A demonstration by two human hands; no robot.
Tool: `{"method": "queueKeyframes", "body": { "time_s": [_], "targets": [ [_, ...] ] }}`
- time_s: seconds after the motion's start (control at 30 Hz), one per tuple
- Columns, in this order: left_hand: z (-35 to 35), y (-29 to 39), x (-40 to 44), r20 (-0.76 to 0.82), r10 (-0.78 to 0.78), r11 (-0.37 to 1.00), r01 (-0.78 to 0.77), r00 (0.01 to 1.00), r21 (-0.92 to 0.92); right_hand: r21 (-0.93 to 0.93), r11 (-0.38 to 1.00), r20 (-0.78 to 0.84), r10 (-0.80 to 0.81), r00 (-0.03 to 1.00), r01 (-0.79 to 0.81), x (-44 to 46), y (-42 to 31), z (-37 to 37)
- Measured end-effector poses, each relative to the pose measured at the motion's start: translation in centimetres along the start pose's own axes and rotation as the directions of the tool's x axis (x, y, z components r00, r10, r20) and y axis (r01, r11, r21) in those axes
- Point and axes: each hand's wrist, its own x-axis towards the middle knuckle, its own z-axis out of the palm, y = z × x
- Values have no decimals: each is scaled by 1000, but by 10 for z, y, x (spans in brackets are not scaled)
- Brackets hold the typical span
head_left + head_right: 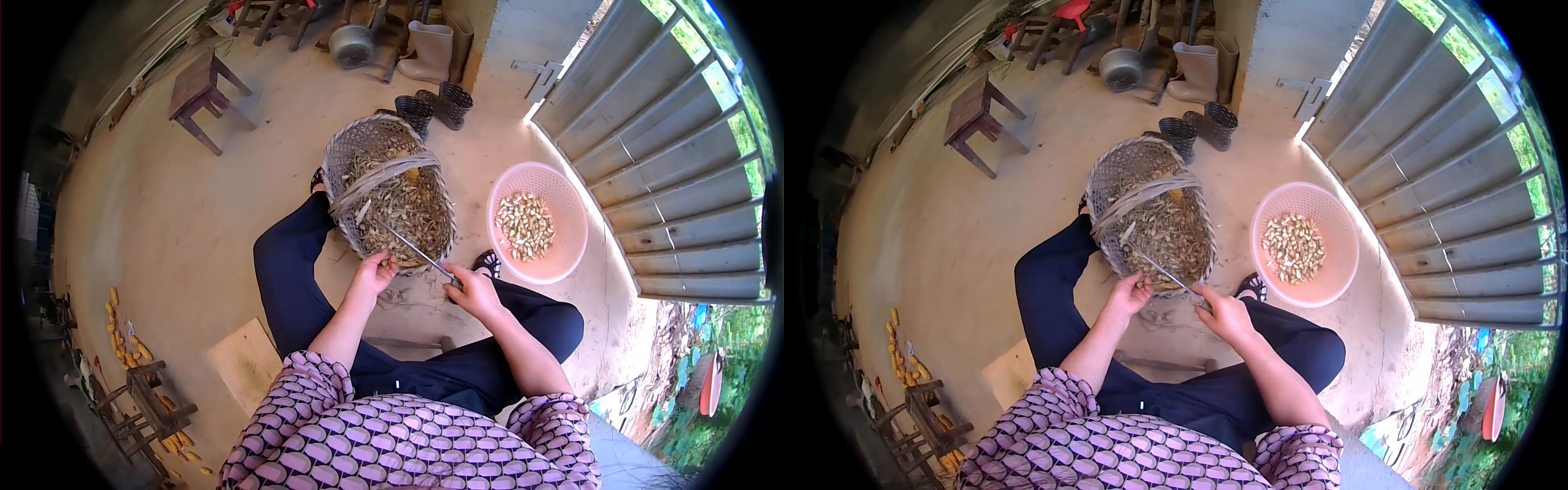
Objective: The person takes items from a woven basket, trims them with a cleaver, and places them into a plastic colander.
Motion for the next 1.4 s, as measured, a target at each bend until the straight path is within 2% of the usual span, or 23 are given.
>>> {"method": "queueKeyframes", "body": {
  "time_s": [0.03,0.07,0.1,0.2,0.3,0.4,0.5,0.57,0.67,0.77,0.83,0.9,0.97,1.0,1.03,1.07,1.17,1.2,1.23,1.3,1.33,1.37,1.4],
  "targets": [
    [1,-1,-1,75,6,1000,-5,997,-3,0,1000,4,-4,1000,4,1,2,2],
    [0,0,2,121,-17,998,24,993,-50,3,995,-36,-95,995,95,1,7,7],
    [-2,-1,7,122,-17,998,23,992,-53,2,983,-76,-184,980,185,1,9,9],
    [-1,-3,9,149,-13,999,19,989,-38,-52,964,-93,-265,960,261,1,13,14],
    [13,-7,-7,112,38,999,-36,993,-23,-158,960,-64,-242,968,229,-1,9,12],
    [3,-6,5,198,-1,1000,-1,980,8,-189,960,-79,-224,971,206,-2,9,13],
    [11,-9,-4,88,8,999,-12,996,50,-224,959,-64,-191,979,173,-2,7,11],
    [4,-9,-3,261,-28,999,39,965,-37,-210,958,-66,-213,975,195,-1,10,12],
    [-4,-6,2,329,4,998,14,944,-53,-177,962,-68,-224,972,209,5,22,15],
    [7,-2,-19,314,54,999,-52,948,-16,-171,974,-50,-158,986,147,3,24,15],
    [5,6,-26,325,98,995,-104,941,2,-290,956,-64,-59,996,38,2,29,16],
    [-4,19,-26,194,42,999,-48,980,26,-181,980,-103,64,993,-82,1,35,19],
    [-20,27,-22,198,30,997,-43,980,62,-43,993,-193,98,976,-108,0,38,25],
    [-22,26,-22,120,30,996,-40,992,83,-48,993,-188,95,977,-106,3,37,25],
    [-23,24,-21,38,26,994,-30,999,107,96,988,-210,136,968,-118,7,36,24],
    [-26,22,-16,66,-7,998,3,998,60,241,962,-226,184,957,-128,8,37,24],
    [7,21,-27,57,17,999,-15,998,-43,348,934,-263,179,948,-80,13,46,29],
    [16,23,-27,57,12,999,-9,998,-53,391,902,-168,267,949,-185,12,39,22],
    [19,27,-13,49,6,999,-3,999,-52,392,899,-162,275,948,-194,11,39,22],
    [17,38,27,-12,63,997,-62,998,40,394,881,-96,324,941,-263,10,42,23],
    [18,41,37,13,89,985,-89,996,146,398,875,-90,336,937,-276,10,42,23],
    [20,40,48,3,77,985,-77,997,152,388,898,-150,283,947,-207,10,41,23],
    [20,38,59,56,214,865,-216,975,454,373,918,-208,228,951,-138,10,40,23]
  ]
}}
